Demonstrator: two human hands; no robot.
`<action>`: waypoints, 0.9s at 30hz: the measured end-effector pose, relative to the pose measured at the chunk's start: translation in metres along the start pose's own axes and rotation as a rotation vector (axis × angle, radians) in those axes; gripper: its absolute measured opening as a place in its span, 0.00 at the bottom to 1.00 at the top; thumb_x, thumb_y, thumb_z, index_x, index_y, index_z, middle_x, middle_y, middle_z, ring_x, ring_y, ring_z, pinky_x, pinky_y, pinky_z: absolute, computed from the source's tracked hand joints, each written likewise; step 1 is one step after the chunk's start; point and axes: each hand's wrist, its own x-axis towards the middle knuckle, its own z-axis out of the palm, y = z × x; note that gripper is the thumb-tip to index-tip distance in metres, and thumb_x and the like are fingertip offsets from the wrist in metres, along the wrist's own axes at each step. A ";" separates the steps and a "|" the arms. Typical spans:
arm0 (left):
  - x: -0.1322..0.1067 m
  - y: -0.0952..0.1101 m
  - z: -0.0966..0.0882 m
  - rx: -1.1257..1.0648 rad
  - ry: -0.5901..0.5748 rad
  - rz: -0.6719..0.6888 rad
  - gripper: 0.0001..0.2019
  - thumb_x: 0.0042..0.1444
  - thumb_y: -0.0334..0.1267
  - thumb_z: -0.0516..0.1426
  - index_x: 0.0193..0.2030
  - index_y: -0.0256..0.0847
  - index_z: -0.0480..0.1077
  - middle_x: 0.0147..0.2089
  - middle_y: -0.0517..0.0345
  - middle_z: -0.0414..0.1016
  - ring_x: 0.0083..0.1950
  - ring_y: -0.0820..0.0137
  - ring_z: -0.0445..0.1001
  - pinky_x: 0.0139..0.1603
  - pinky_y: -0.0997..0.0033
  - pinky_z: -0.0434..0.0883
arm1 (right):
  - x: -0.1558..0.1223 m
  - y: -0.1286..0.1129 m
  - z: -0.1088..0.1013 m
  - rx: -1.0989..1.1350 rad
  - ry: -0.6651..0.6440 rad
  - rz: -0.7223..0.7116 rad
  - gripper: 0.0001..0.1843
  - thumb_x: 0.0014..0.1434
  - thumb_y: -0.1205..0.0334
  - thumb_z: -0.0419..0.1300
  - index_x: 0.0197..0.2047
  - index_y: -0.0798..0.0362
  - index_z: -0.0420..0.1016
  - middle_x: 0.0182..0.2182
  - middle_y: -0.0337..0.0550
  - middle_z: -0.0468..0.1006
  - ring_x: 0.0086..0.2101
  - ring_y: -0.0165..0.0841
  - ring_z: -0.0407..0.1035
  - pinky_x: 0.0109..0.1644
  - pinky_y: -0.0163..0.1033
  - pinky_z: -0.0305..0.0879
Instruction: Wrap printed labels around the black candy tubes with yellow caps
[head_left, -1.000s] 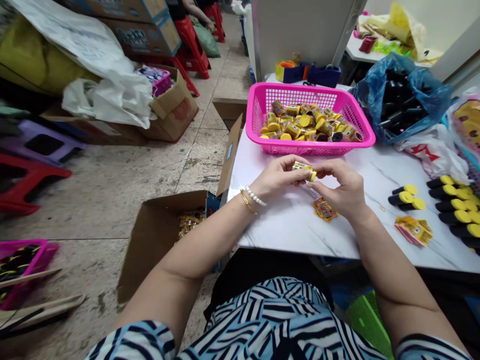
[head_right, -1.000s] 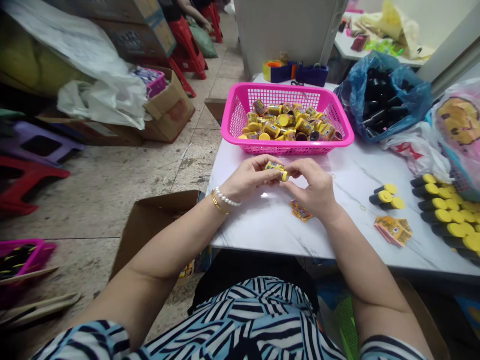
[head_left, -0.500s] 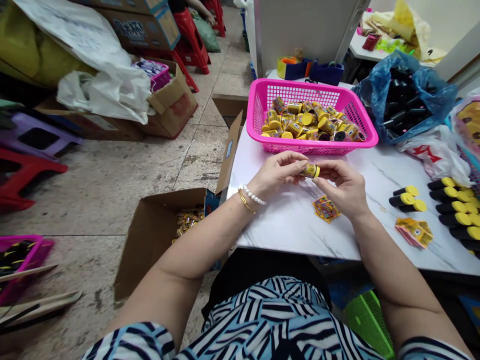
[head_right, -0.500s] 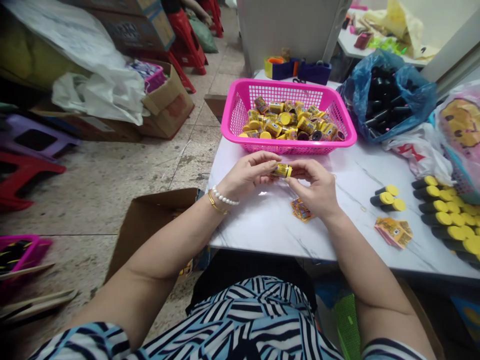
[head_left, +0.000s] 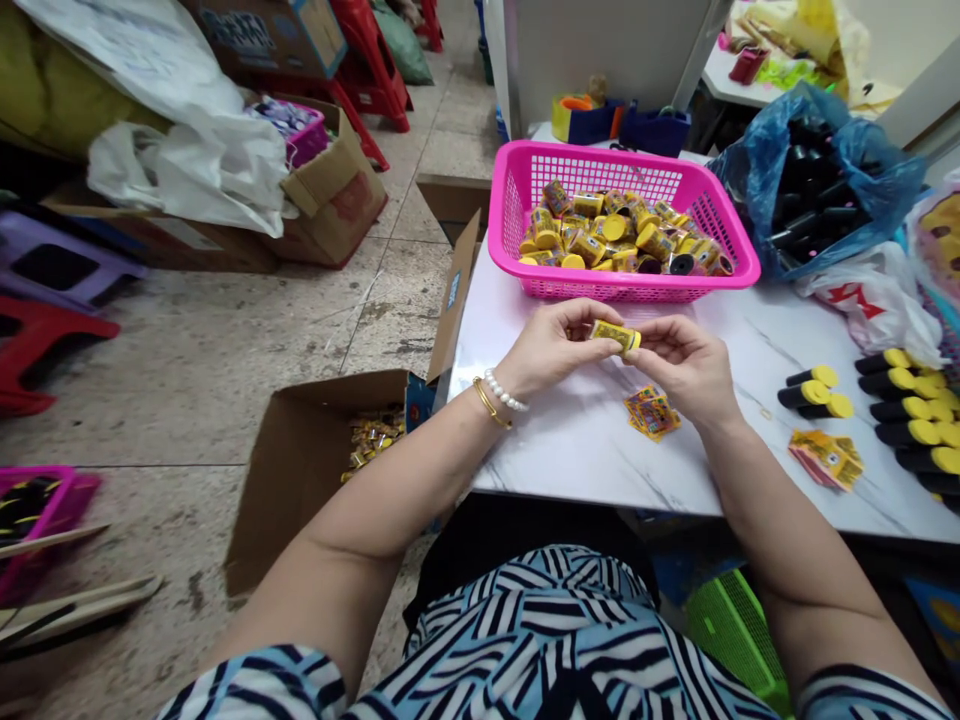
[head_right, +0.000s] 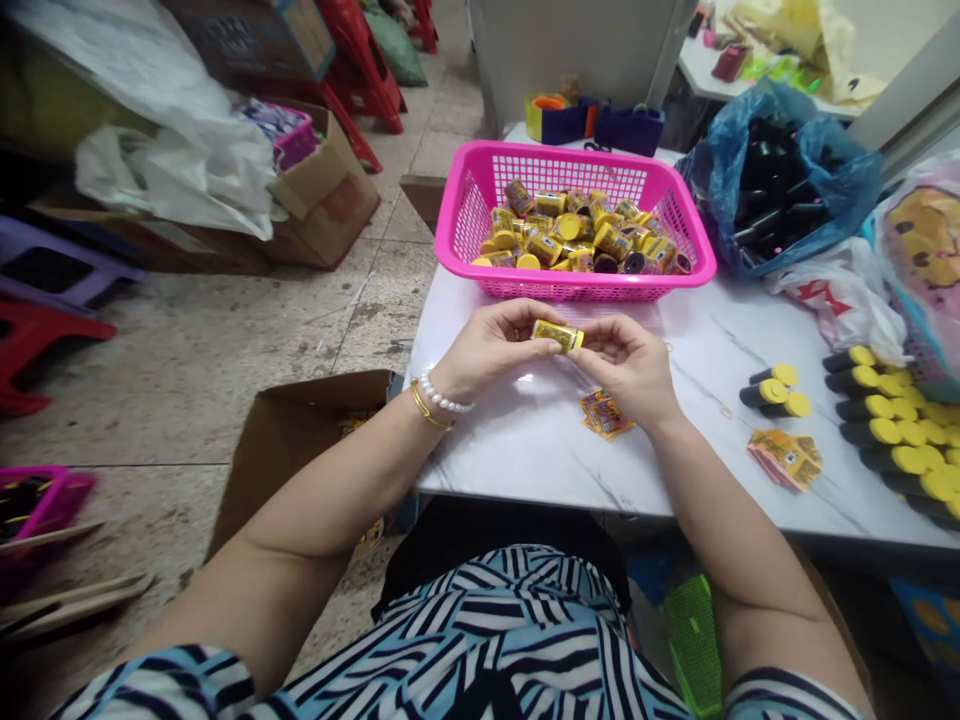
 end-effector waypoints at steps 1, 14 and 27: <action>0.000 0.000 0.000 -0.017 0.007 -0.011 0.22 0.49 0.44 0.74 0.48 0.36 0.79 0.45 0.50 0.83 0.43 0.67 0.80 0.47 0.65 0.75 | 0.000 0.000 0.001 -0.015 0.001 -0.034 0.18 0.55 0.56 0.76 0.45 0.50 0.79 0.40 0.42 0.85 0.40 0.35 0.82 0.51 0.46 0.82; 0.007 -0.006 0.000 -0.243 0.064 -0.243 0.30 0.47 0.61 0.72 0.44 0.35 0.78 0.37 0.51 0.81 0.33 0.69 0.78 0.35 0.69 0.75 | 0.003 0.014 0.006 -0.129 0.070 -0.155 0.17 0.57 0.55 0.73 0.48 0.49 0.80 0.41 0.43 0.84 0.40 0.36 0.80 0.50 0.47 0.81; 0.005 -0.010 0.002 -0.103 0.001 -0.191 0.26 0.45 0.53 0.75 0.41 0.34 0.77 0.32 0.57 0.78 0.30 0.75 0.73 0.32 0.74 0.68 | 0.004 0.012 0.006 0.097 0.017 0.084 0.19 0.53 0.48 0.76 0.41 0.51 0.80 0.34 0.39 0.85 0.33 0.33 0.79 0.45 0.43 0.80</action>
